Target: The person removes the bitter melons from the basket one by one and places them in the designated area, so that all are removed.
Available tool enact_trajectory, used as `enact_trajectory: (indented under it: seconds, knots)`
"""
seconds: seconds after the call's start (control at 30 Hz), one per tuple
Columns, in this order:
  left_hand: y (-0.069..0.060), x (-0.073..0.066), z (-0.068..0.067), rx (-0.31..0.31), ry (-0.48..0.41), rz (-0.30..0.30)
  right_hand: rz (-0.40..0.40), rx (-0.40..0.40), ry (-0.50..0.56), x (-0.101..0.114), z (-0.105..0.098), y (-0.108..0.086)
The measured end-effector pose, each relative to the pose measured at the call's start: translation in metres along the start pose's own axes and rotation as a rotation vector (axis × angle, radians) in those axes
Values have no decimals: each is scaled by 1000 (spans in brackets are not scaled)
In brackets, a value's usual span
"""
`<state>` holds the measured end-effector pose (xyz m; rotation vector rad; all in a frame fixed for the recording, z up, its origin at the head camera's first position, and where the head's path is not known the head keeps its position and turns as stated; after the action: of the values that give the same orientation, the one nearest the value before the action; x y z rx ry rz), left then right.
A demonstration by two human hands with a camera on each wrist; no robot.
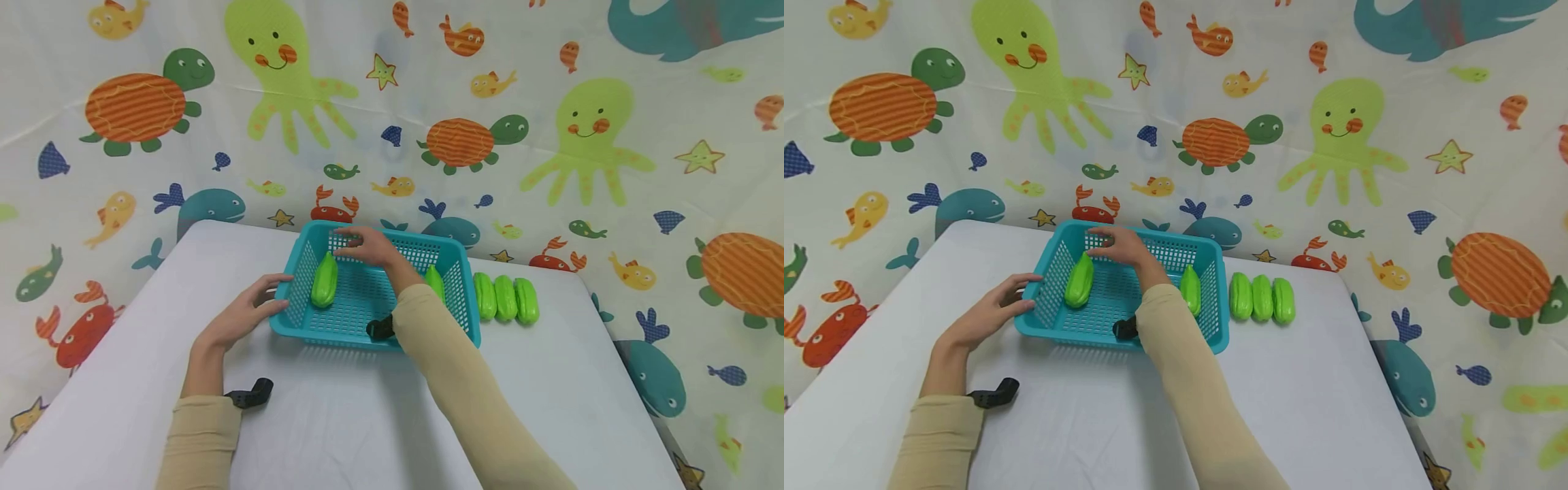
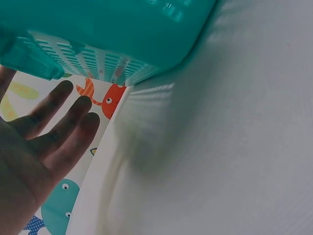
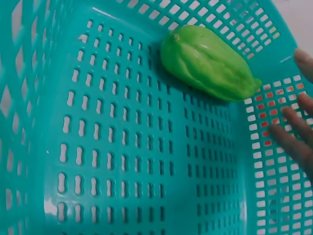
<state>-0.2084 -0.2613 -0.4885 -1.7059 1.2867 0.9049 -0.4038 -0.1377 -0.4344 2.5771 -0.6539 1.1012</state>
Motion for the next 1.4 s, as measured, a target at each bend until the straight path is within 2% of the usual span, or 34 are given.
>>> enact_trajectory:
  seconds: [0.1,0.23,0.4,0.63,0.87,1.0,1.2,1.4]
  knots:
    - [0,0,-1,-2,-2,2,53,129,20,-4,17,-1]
    - [-1,0,-1,-4,-6,2,120,243,102,-8,35,-6]
    - [0,2,0,2,-9,-5,181,328,191,-13,49,-10]
    - [1,2,0,-3,-15,-3,221,324,307,-15,57,-12]
    - [0,2,1,-5,-12,2,288,340,479,-10,67,-20]
    - [2,3,-1,-4,-7,2,303,344,532,-10,71,-18]
    - [6,3,-4,1,-6,6,330,321,572,-17,73,-9]
    - [10,4,-7,9,-5,5,334,313,547,-21,73,-4]
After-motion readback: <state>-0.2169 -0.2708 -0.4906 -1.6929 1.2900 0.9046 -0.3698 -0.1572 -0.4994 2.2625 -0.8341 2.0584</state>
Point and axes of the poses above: each hand's wrist, its own y-axis towards the middle knuckle, its own z-axis out of the palm, x = y × z, the point moved 10 cm from there along y, towards the middle knuckle, and after that the axes turned 6 degrees about -z, right-handed, at the moved point
